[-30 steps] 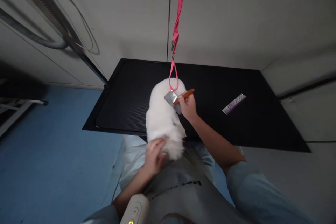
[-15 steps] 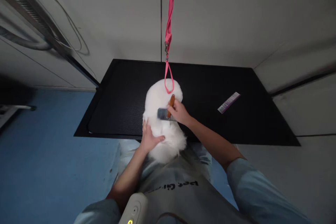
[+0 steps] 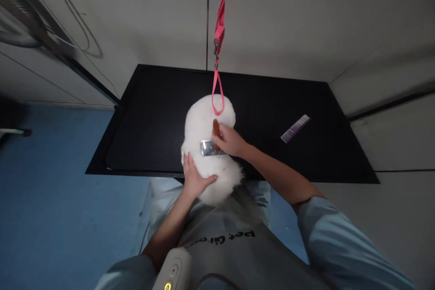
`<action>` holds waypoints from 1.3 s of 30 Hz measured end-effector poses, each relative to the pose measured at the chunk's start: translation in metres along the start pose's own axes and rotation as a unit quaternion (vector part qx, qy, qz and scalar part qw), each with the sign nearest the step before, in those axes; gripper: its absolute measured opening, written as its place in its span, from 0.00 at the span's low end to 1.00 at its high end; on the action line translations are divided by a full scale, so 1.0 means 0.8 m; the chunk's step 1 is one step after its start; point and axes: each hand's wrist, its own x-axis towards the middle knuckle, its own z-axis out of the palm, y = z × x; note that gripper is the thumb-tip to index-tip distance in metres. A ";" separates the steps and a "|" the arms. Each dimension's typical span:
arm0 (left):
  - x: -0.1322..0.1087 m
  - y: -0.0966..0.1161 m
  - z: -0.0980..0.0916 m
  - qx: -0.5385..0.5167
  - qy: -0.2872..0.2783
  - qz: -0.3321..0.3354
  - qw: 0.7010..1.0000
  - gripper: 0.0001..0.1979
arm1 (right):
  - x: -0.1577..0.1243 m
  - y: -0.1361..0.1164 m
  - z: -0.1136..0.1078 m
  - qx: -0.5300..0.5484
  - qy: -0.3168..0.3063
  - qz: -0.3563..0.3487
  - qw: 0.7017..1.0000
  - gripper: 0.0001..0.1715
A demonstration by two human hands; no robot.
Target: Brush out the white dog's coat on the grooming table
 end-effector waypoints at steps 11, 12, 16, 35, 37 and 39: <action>-0.011 0.097 0.014 0.155 -0.091 0.245 0.953 0.16 | -0.051 0.136 -0.013 0.002 0.293 0.236 0.926 0.13; -0.012 0.097 0.019 0.162 -0.110 0.257 0.946 0.14 | -0.062 0.148 -0.012 -0.008 0.279 0.249 0.927 0.14; -0.032 0.069 0.019 0.089 -0.125 0.345 0.926 0.15 | -0.093 0.165 0.006 0.050 0.173 0.226 0.957 0.16; -0.105 0.021 -0.020 0.023 -0.096 0.281 0.955 0.17 | -0.066 0.002 0.038 0.109 -0.001 0.038 0.993 0.09; -0.105 0.015 -0.020 0.001 -0.079 0.276 0.958 0.17 | -0.068 0.005 0.041 0.121 0.069 0.045 0.989 0.09; -0.105 0.009 -0.017 -0.029 -0.068 0.272 0.959 0.17 | -0.069 0.008 0.044 0.149 0.042 0.026 0.988 0.11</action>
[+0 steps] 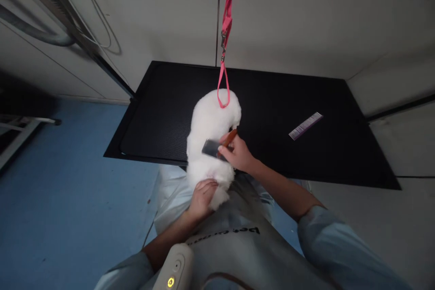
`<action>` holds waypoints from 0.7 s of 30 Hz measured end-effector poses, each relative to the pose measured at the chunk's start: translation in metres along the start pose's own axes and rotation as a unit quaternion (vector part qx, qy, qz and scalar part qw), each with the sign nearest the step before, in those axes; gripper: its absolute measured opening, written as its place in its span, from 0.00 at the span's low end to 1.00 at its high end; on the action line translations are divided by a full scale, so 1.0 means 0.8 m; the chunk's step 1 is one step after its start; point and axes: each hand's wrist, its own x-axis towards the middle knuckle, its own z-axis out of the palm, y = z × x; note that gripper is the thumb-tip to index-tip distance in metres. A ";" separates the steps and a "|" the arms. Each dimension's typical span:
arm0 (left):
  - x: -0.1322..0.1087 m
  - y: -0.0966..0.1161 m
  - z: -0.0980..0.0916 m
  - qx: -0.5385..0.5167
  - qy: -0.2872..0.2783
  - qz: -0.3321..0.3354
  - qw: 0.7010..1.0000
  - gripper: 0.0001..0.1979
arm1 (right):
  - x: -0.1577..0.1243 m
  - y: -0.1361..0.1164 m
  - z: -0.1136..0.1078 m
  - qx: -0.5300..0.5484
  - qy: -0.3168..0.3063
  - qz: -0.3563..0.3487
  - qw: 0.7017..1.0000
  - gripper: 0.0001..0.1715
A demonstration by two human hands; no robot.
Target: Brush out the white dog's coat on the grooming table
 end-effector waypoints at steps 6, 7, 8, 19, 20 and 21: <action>-0.004 -0.006 0.011 -0.159 0.076 -0.147 0.973 0.13 | -0.003 0.001 -0.002 -0.081 0.074 0.024 0.994 0.09; -0.004 -0.005 0.013 -0.189 0.098 -0.195 0.957 0.14 | -0.004 -0.001 -0.002 -0.087 0.093 0.013 0.992 0.10; -0.003 -0.002 0.013 -0.219 0.116 -0.239 0.939 0.15 | -0.005 -0.003 -0.001 -0.082 0.079 0.005 0.993 0.10; -0.006 0.017 0.009 -0.340 0.051 -0.345 0.873 0.22 | -0.016 -0.012 0.013 -0.099 -0.045 0.048 0.993 0.07; -0.007 0.016 0.010 -0.330 0.040 -0.333 0.883 0.22 | -0.017 -0.013 0.014 -0.112 -0.040 0.053 0.992 0.07; -0.008 0.015 0.010 -0.320 0.034 -0.324 0.890 0.22 | -0.019 -0.015 0.014 -0.128 -0.014 0.055 0.990 0.07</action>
